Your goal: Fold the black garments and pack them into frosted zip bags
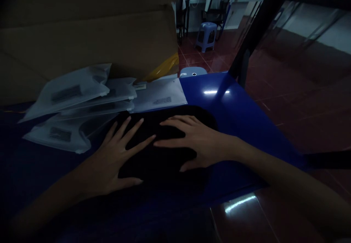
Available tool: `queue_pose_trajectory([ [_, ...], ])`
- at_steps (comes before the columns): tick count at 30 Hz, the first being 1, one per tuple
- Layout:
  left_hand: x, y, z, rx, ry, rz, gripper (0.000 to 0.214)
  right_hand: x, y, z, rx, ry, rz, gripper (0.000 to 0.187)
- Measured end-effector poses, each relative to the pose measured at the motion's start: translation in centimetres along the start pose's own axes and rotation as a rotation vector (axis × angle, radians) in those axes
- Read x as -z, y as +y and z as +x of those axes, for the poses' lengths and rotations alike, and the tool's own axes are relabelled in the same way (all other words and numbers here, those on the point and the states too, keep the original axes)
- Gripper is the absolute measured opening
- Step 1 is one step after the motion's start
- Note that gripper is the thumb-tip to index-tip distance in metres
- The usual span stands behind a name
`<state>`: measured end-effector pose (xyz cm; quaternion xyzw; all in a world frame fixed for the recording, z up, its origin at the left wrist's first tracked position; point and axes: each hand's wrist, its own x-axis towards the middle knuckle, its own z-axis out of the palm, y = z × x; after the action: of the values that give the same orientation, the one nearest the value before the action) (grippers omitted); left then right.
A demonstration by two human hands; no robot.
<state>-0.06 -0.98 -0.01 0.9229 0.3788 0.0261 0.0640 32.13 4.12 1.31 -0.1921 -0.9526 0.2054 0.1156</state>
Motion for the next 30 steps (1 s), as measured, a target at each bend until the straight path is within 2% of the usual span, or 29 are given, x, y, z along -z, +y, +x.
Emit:
queue_pose_trajectory([
  [3,0.2,-0.3,-0.1,-0.005,-0.02,-0.005,0.102,0.4,0.3,-0.4,0.044,-0.153,0.02,0.056],
  [5,0.3,-0.3,-0.2,-0.009,-0.023,-0.012,0.104,1.0,0.5,-0.5,0.018,-0.143,0.065,0.042],
  [9,0.3,-0.3,-0.1,-0.017,-0.005,-0.026,0.106,1.6,0.6,-0.4,-0.038,-0.051,0.124,0.029],
  [13,0.1,-0.2,0.0,-0.014,-0.003,-0.026,0.108,0.1,0.2,0.2,-0.127,0.19,0.023,0.028],
  [15,0.0,-0.1,0.1,-0.009,-0.001,-0.028,0.11,-0.9,-0.1,0.5,-0.159,0.253,-0.085,0.036],
  [16,-0.1,-0.1,0.1,-0.008,0.002,-0.029,0.111,-1.2,-0.2,0.5,-0.17,0.227,-0.11,0.045],
  [18,-0.1,-0.1,0.0,-0.005,0.001,-0.025,0.113,-1.5,-0.4,0.4,-0.16,0.089,-0.109,0.061],
  [21,0.0,-0.2,-0.1,-0.004,-0.006,-0.017,0.114,-1.0,0.2,-0.1,-0.113,-0.08,-0.085,0.069],
  [26,0.1,-0.9,-0.2,0.002,-0.01,-0.016,0.112,0.4,2.4,-0.9,-0.109,-0.156,-0.037,0.07],
  [30,-0.2,-1.2,-0.1,0.022,0.001,-0.003,0.108,1.0,2.7,-1.0,-0.128,-0.107,0.029,0.063],
])
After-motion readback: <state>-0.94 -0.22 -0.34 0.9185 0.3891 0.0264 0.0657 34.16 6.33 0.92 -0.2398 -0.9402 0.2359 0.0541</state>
